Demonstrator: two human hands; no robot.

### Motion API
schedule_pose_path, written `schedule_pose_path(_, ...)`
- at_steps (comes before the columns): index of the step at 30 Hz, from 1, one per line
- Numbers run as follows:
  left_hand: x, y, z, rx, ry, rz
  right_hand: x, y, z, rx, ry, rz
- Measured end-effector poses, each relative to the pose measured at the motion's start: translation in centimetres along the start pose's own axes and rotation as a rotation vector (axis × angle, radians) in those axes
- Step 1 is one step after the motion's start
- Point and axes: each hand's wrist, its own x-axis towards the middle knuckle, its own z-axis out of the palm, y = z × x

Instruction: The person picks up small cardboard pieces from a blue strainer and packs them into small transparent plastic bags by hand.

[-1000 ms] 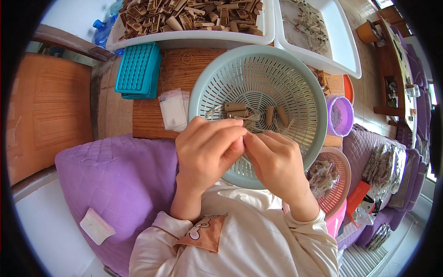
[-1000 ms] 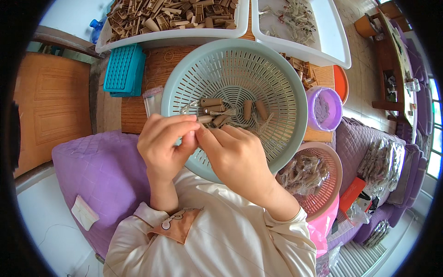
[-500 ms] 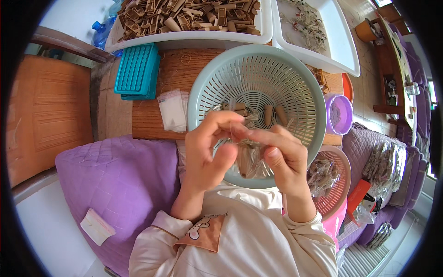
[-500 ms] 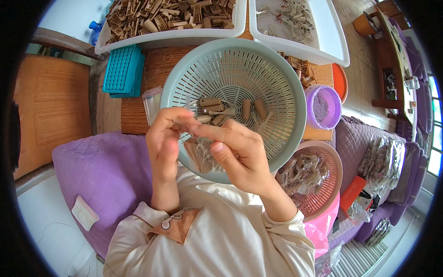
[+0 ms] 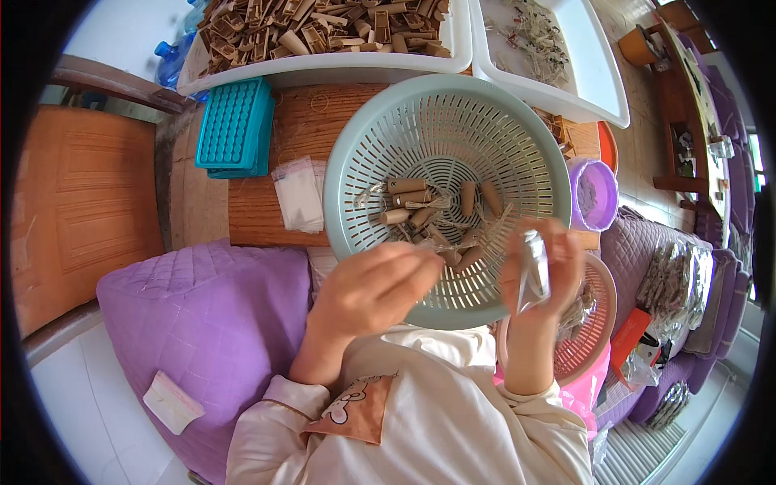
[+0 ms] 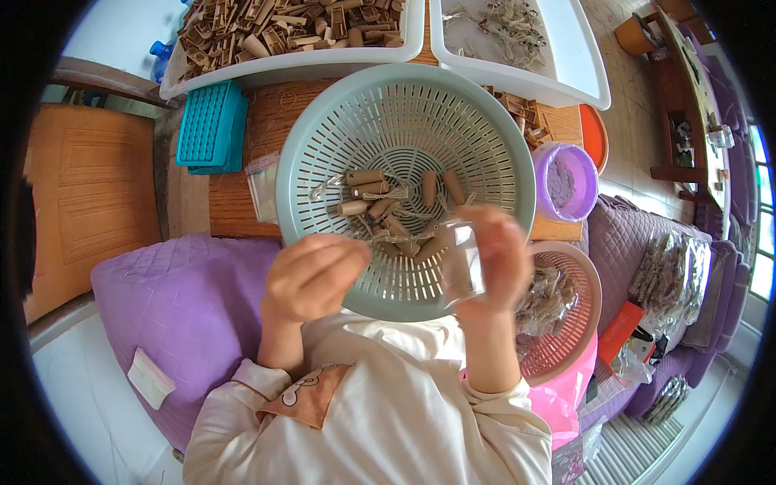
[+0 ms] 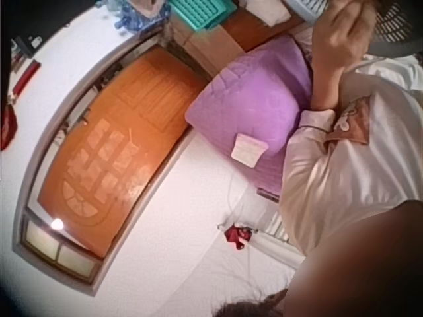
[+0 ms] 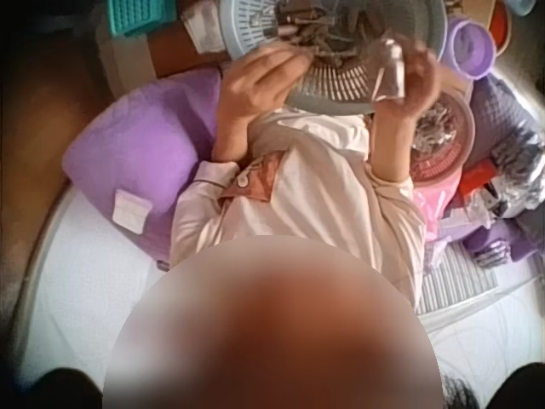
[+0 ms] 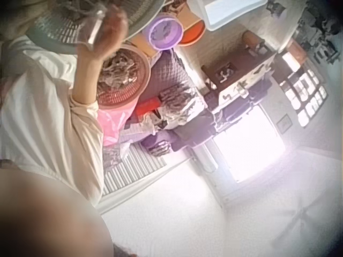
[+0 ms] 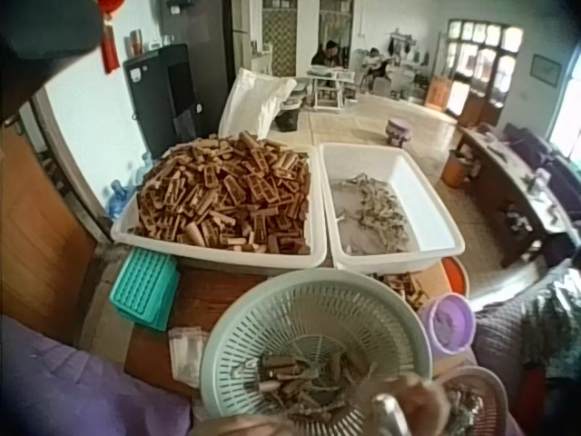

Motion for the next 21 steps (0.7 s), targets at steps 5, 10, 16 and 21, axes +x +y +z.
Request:
schedule_pose_path(5,-3.0,-3.9,-2.2,0.325,0.22,-0.826,-0.1,-9.1,-7.5,-1.306,0.231,-0.602)
schedule_pose_path(10,-6.8,-10.0,-1.7,0.53,0.02,-1.137,-2.8,-11.5,-10.7,-2.22,0.118,-0.183)
schedule_pose_path(16,-6.7,-11.8,-1.3,0.435,0.061,-1.24,0.0,-6.2,-0.5,-1.673,-0.206,-0.3)
schedule_pose_path(21,-7.1,-12.3,-2.0,0.444,0.113,-1.322,6.6,2.0,3.7,-1.795,-0.89,-0.397)
